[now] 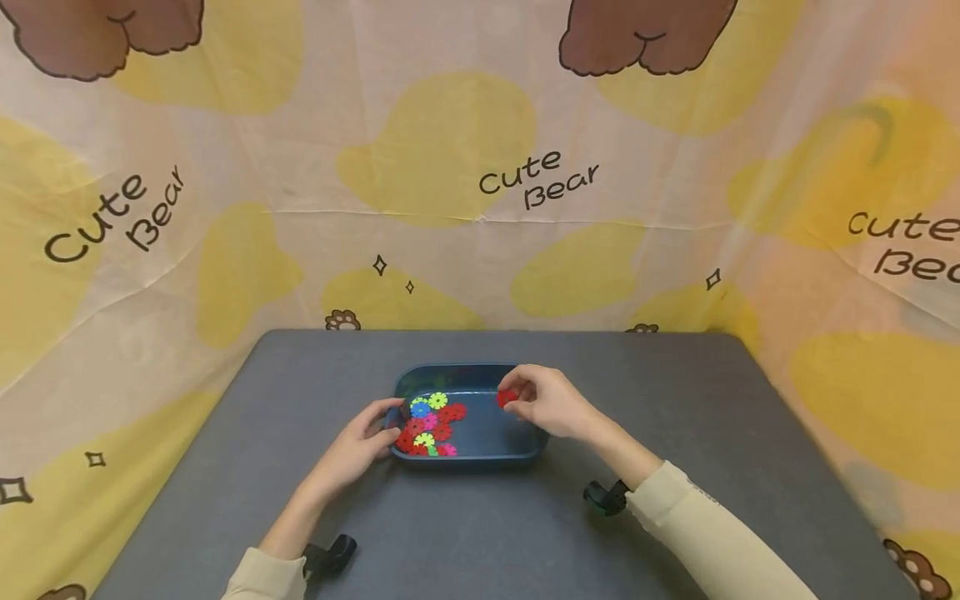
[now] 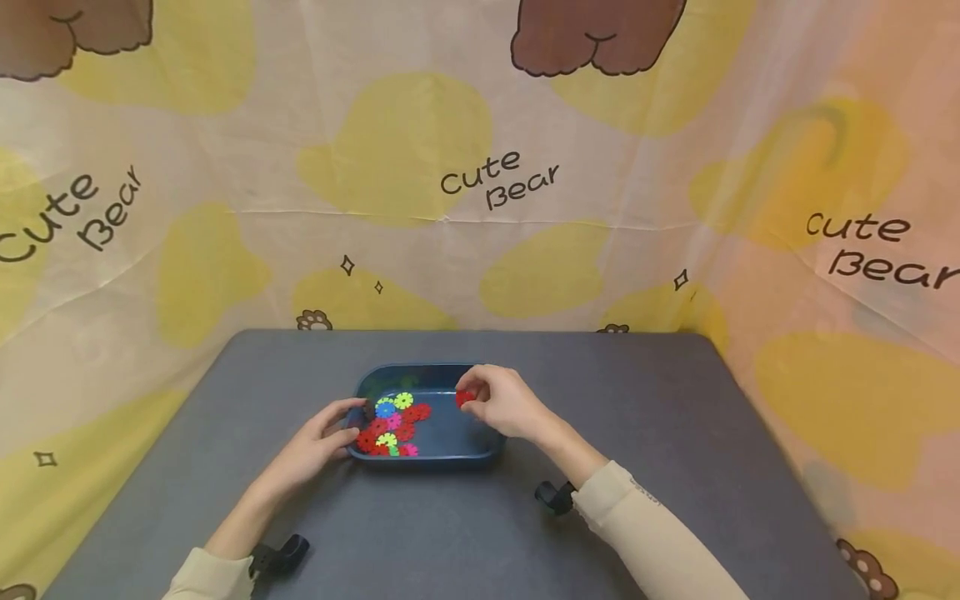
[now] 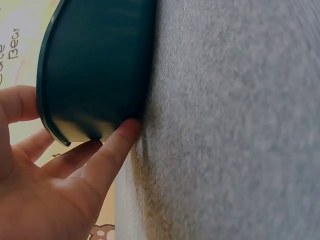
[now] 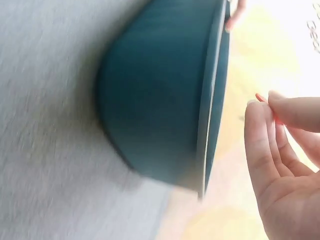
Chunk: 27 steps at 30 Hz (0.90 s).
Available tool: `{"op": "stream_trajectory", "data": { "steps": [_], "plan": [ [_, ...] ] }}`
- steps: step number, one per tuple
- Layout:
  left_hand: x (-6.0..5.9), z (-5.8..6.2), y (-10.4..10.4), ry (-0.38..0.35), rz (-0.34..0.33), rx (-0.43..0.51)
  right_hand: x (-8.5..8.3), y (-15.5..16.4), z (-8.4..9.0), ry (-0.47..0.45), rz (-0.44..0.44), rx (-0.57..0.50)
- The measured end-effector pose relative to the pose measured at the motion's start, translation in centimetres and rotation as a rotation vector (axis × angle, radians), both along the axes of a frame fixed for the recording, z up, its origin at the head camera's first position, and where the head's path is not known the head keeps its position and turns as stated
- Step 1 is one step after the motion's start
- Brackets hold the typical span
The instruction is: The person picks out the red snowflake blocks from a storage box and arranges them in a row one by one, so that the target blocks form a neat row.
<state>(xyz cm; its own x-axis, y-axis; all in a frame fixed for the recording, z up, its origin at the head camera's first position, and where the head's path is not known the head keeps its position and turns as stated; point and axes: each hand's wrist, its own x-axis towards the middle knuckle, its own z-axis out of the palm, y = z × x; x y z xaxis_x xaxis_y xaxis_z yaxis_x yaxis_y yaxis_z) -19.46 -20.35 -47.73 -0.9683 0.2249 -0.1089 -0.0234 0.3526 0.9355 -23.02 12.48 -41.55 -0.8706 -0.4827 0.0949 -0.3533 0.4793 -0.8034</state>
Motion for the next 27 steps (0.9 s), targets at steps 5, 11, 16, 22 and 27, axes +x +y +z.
{"op": "stream_trajectory", "data": {
  "steps": [5,11,16,22,27],
  "plan": [
    [-0.1,0.1,-0.5,0.019,-0.012,-0.006,-0.7,2.4,-0.1,-0.012,-0.101,-0.05],
    [-0.3,0.1,-0.8,0.016,-0.032,0.009,-2.0,5.1,-0.6,-0.019,-0.197,-0.072],
    [-0.5,-0.1,-1.0,0.001,-0.053,0.02,-3.2,6.5,-2.1,-0.029,-0.269,-0.04],
    [-0.4,-0.3,-0.9,-0.018,-0.054,0.018,-4.2,7.1,-4.4,-0.033,-0.285,0.05],
    [0.0,0.4,-0.5,-0.024,-0.042,-0.008,-4.6,7.1,-5.8,-0.052,-0.302,0.09]
  ]
}}
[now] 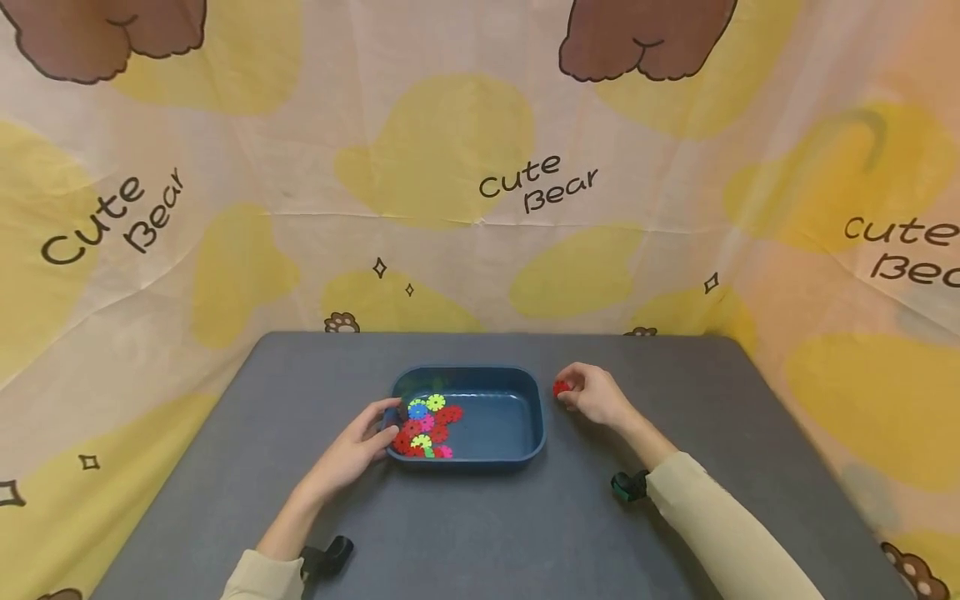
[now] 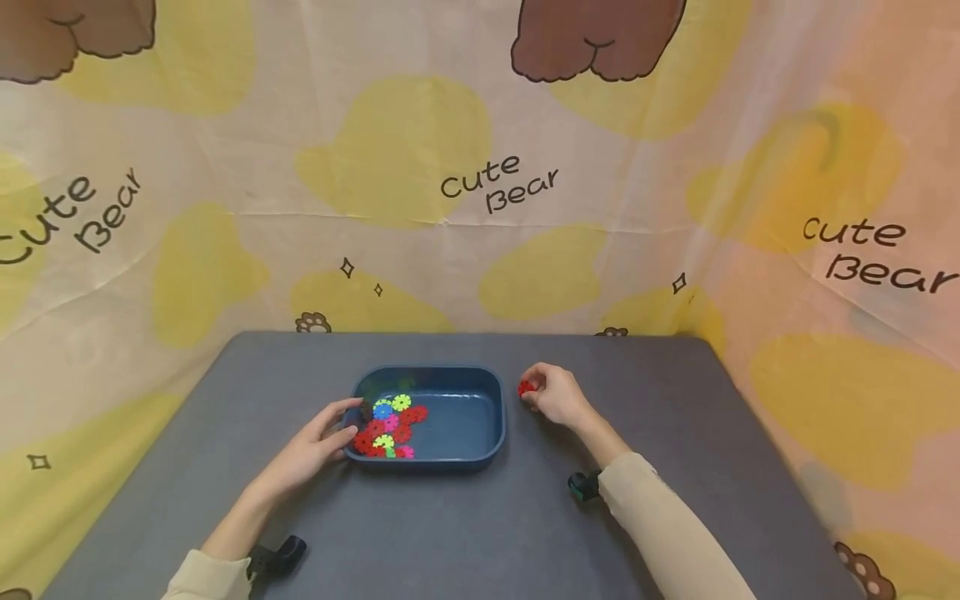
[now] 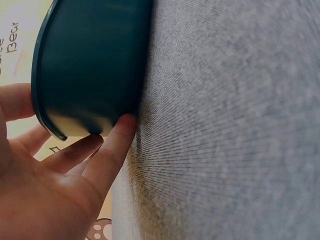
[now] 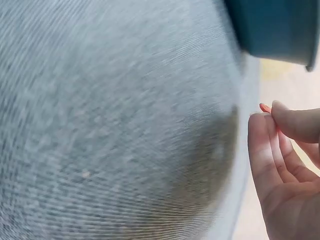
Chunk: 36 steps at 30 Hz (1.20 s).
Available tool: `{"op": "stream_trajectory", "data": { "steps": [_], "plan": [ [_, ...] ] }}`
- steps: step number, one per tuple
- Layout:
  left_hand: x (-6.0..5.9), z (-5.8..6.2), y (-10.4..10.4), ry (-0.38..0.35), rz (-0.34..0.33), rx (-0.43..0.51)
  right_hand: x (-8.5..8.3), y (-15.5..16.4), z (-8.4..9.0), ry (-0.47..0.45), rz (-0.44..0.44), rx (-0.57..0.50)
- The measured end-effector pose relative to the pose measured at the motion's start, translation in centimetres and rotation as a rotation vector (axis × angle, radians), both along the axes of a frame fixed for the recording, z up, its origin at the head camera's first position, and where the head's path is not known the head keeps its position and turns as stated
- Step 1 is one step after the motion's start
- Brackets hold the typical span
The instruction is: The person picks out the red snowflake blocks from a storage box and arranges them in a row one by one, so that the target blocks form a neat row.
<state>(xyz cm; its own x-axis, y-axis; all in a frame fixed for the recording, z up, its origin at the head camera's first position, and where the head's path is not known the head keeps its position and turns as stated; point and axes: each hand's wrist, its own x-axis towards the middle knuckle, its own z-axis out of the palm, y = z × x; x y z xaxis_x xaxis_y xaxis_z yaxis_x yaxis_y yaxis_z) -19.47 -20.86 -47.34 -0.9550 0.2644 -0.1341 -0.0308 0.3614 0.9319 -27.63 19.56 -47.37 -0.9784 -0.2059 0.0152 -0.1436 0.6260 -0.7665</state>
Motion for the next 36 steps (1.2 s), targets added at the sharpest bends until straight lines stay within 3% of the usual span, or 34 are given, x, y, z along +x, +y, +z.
{"op": "stream_trajectory", "data": {
  "steps": [3,9,14,21,36],
  "plan": [
    [0.3,0.5,0.2,-0.005,-0.005,0.003,-0.3,0.0,-0.7,-0.02,0.003,0.034],
    [-0.4,-1.1,-0.4,0.004,-0.02,0.03,-0.8,0.3,-1.4,0.09,0.063,0.227],
    [-0.4,-1.0,-0.3,0.004,-0.031,0.041,-0.8,0.5,-1.1,0.138,0.091,0.304],
    [-0.3,-0.8,-0.3,0.011,-0.019,0.012,-0.7,0.7,0.1,0.154,0.076,0.268],
    [-0.2,-0.8,-0.3,0.008,-0.012,0.001,2.1,-1.9,6.1,0.212,0.042,0.11]
  ]
}}
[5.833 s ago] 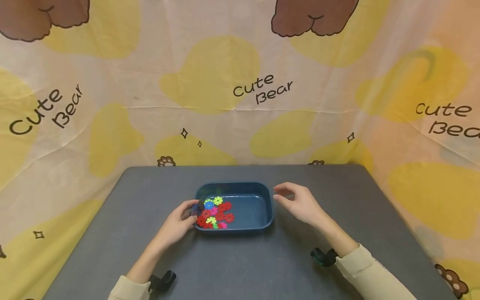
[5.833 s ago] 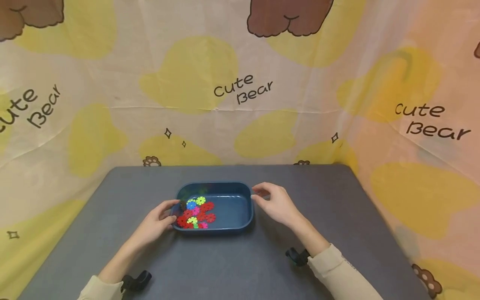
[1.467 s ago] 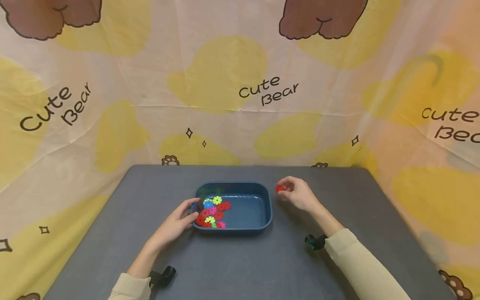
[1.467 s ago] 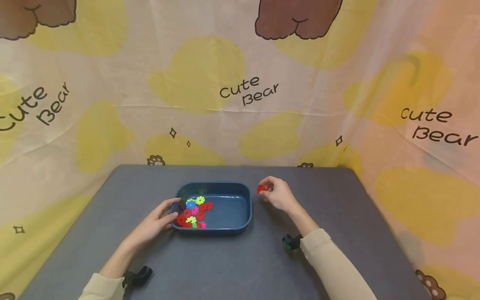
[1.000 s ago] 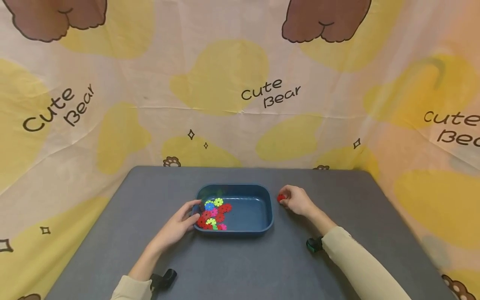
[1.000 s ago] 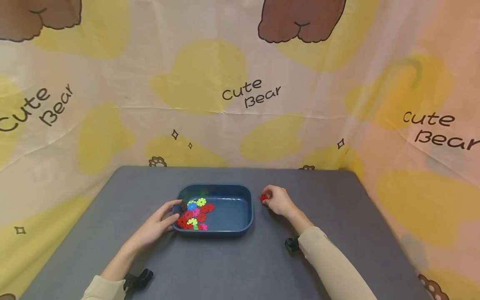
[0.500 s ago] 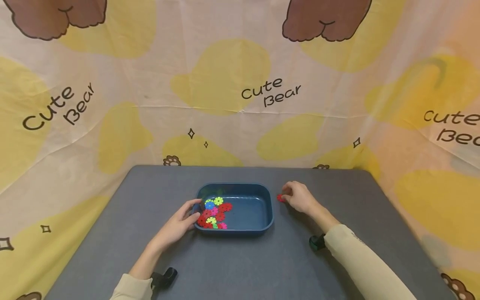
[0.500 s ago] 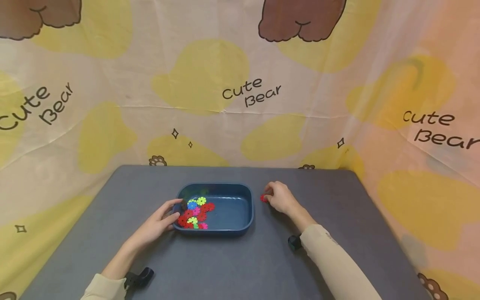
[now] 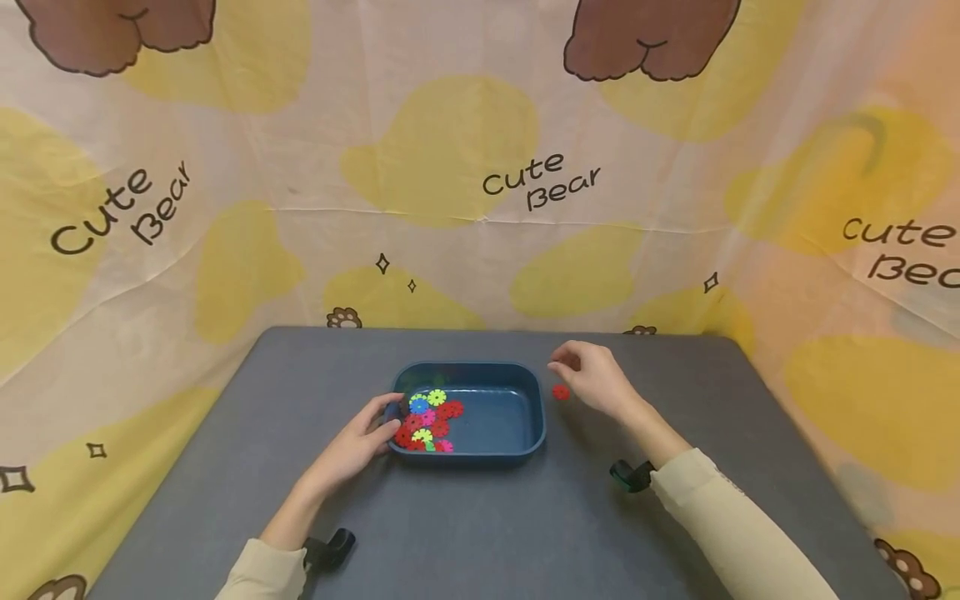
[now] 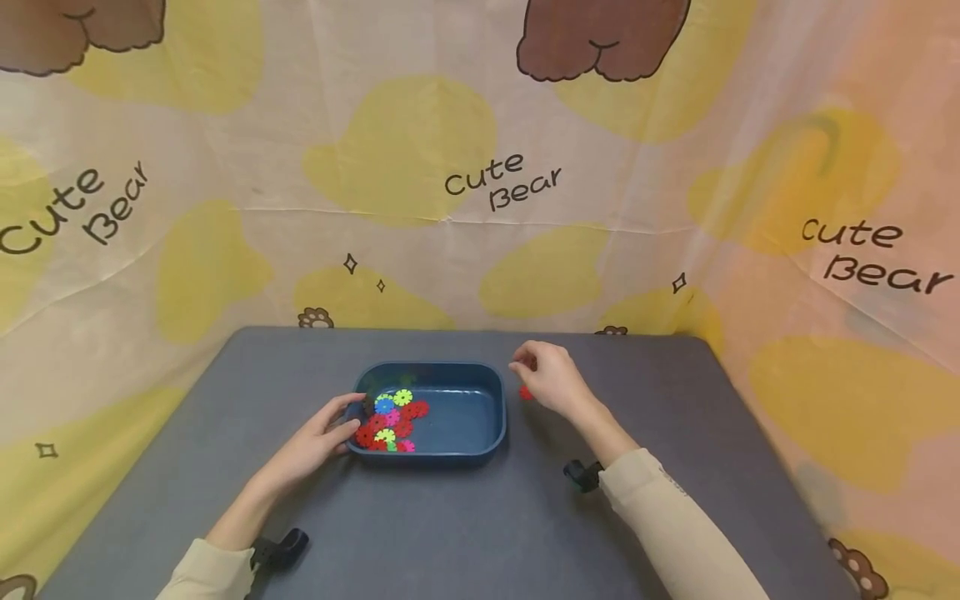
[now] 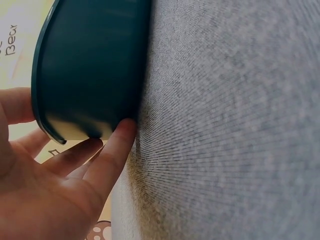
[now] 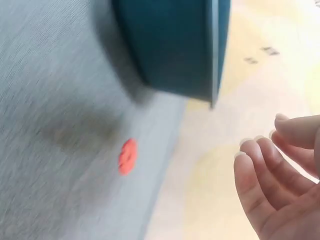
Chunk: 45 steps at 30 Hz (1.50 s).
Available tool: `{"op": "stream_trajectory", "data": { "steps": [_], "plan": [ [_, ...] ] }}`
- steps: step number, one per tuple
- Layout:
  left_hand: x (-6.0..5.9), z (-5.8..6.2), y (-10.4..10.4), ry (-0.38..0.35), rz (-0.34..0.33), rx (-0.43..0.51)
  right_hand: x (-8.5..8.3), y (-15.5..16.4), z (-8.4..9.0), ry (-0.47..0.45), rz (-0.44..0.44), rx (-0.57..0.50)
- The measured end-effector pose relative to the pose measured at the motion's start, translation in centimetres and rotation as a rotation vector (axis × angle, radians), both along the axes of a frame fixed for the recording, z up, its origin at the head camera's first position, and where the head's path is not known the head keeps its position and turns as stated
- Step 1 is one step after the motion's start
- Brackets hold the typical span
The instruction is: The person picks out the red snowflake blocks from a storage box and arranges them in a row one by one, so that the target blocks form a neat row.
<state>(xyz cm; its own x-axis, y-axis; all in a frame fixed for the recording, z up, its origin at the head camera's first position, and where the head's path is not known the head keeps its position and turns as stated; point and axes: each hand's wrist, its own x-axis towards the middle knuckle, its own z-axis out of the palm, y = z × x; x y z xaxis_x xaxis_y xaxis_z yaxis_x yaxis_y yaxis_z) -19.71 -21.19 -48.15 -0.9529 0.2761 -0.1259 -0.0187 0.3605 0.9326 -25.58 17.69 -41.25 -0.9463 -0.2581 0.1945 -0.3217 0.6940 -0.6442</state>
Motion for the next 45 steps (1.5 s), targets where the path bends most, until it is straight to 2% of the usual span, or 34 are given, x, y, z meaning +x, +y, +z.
{"op": "stream_trajectory", "data": {
  "steps": [7,14,25,38,45],
  "plan": [
    [-0.2,-0.1,0.0,0.004,0.015,-0.014,0.8,-2.3,0.6,-0.002,0.059,-0.043],
    [0.1,-0.3,0.1,0.0,0.028,-0.007,1.2,-4.8,-0.1,0.023,0.099,-0.048],
    [0.3,-0.2,0.2,0.003,0.036,-0.009,1.0,-8.7,-1.2,-0.003,0.142,-0.075],
    [0.4,0.0,0.2,0.005,0.036,-0.007,0.9,-13.1,-3.3,-0.074,0.233,0.021],
    [0.4,0.1,0.3,0.013,0.038,-0.018,0.1,-14.7,-4.7,-0.127,0.225,0.062]
  ]
}}
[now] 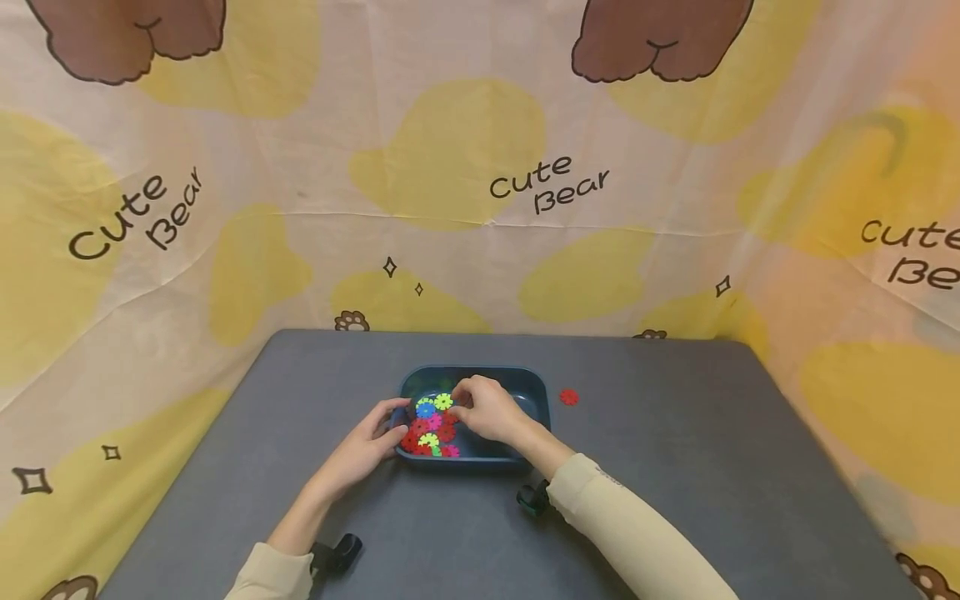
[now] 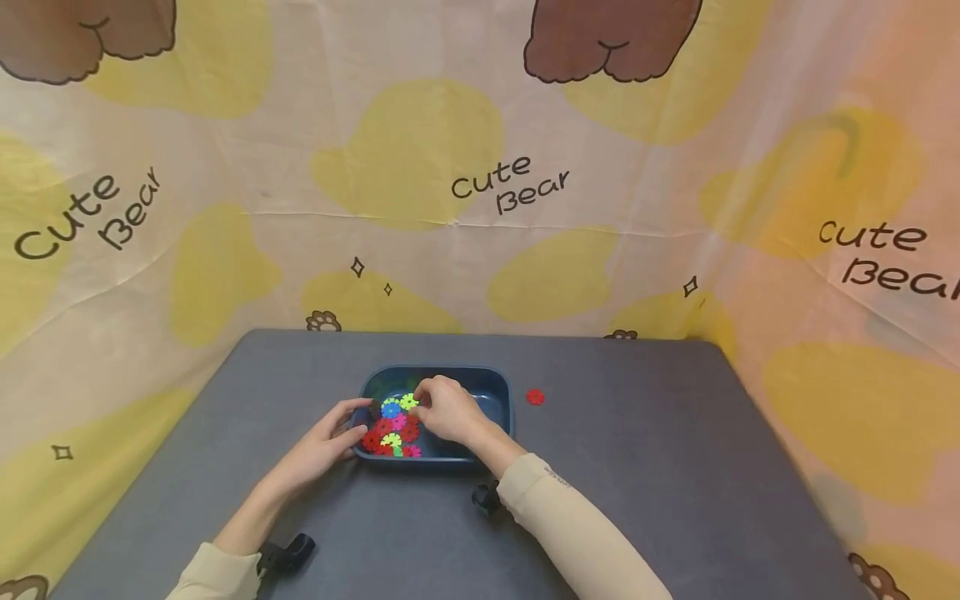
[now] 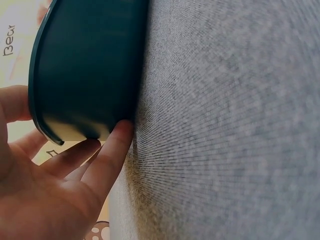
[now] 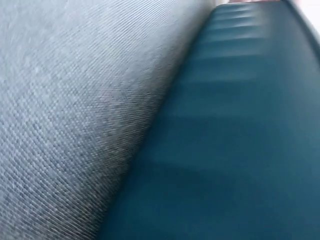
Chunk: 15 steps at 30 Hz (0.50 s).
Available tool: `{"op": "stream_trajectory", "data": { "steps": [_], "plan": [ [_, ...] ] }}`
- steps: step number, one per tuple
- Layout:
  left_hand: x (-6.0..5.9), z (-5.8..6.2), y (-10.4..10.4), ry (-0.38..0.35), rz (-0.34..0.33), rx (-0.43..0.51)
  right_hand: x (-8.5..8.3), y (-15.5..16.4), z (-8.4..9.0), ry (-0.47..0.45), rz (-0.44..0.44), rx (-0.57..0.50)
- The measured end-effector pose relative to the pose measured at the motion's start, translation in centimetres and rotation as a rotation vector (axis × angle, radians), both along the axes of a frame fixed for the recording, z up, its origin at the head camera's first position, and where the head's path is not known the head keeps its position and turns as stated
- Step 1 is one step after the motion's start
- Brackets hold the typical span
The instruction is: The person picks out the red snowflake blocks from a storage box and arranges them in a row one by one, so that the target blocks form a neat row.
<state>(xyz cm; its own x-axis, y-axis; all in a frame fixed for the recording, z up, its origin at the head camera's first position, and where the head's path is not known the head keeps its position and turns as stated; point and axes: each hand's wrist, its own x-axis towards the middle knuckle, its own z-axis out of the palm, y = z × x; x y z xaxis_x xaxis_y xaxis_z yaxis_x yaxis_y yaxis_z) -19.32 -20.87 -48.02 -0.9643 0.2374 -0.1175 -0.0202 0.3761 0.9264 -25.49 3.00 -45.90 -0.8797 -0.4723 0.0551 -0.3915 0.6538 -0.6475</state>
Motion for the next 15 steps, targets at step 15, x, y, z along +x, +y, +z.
{"op": "stream_trajectory", "data": {
  "steps": [15],
  "plan": [
    [0.1,0.0,-0.1,0.011,-0.017,0.005,-1.3,-1.1,-1.8,0.002,-0.005,0.207]
  ]
}}
